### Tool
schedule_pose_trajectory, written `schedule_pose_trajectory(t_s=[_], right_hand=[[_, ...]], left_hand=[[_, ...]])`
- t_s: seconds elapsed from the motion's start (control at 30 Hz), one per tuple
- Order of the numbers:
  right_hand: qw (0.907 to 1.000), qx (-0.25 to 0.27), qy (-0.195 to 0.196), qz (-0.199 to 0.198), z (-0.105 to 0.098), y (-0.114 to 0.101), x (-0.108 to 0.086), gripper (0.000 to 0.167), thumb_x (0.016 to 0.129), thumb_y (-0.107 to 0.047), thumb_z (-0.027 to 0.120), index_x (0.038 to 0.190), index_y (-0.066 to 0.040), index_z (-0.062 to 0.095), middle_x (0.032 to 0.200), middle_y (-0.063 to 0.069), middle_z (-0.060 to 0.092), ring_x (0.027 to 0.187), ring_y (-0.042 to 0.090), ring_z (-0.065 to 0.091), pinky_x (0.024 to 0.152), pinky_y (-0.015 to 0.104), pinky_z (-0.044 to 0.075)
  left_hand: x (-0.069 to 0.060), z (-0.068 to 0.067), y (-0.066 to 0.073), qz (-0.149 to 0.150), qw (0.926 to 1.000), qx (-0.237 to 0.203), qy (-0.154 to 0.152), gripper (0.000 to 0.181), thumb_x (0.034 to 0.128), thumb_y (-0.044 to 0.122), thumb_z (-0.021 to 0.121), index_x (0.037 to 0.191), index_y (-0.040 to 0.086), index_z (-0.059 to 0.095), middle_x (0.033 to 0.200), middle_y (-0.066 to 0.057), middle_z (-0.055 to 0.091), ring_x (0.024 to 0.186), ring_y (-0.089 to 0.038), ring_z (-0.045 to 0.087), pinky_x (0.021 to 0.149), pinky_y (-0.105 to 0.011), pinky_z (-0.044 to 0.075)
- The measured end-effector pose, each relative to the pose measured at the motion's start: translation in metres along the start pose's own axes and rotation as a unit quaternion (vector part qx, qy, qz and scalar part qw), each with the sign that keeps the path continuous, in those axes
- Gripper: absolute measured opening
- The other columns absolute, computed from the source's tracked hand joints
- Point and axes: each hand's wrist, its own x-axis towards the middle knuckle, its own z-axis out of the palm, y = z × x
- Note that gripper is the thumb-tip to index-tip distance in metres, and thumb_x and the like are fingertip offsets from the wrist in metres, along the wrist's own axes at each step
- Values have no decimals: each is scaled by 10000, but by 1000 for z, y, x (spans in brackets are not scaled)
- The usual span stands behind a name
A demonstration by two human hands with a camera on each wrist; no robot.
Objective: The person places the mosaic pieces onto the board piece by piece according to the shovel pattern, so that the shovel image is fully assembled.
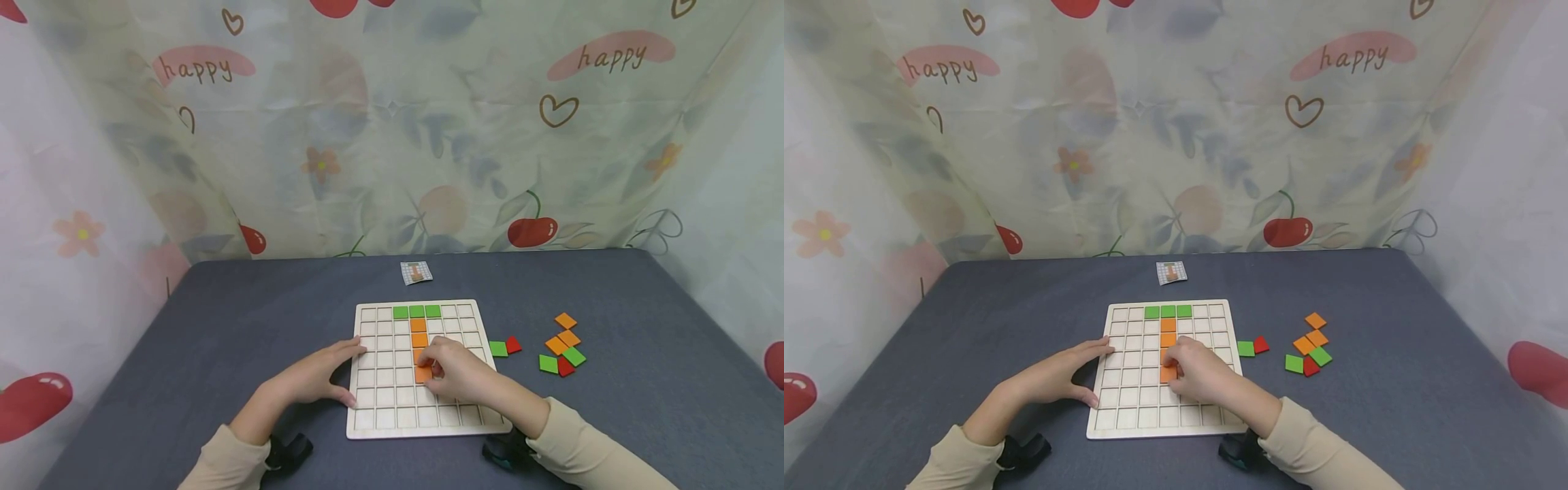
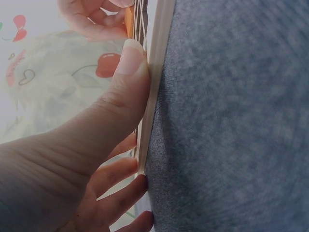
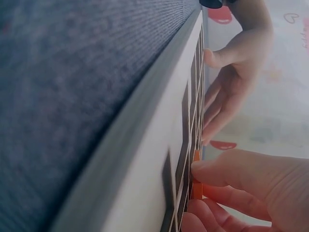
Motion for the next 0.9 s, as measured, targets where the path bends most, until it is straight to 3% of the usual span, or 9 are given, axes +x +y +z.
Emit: schedule_pose_trajectory(t_s=[0.9], right_hand=[[9987,340,-142,363,-8,7,-3,164,781,-63,704,942,-67,677,853,18,625,695,90,520,629,185,442]], left_hand=[[0,-1,-1,-36,10000,6,-29,878,689,396,783,1406,66,399,1526,-140,285,1398,-334,296,1100,-514,295]])
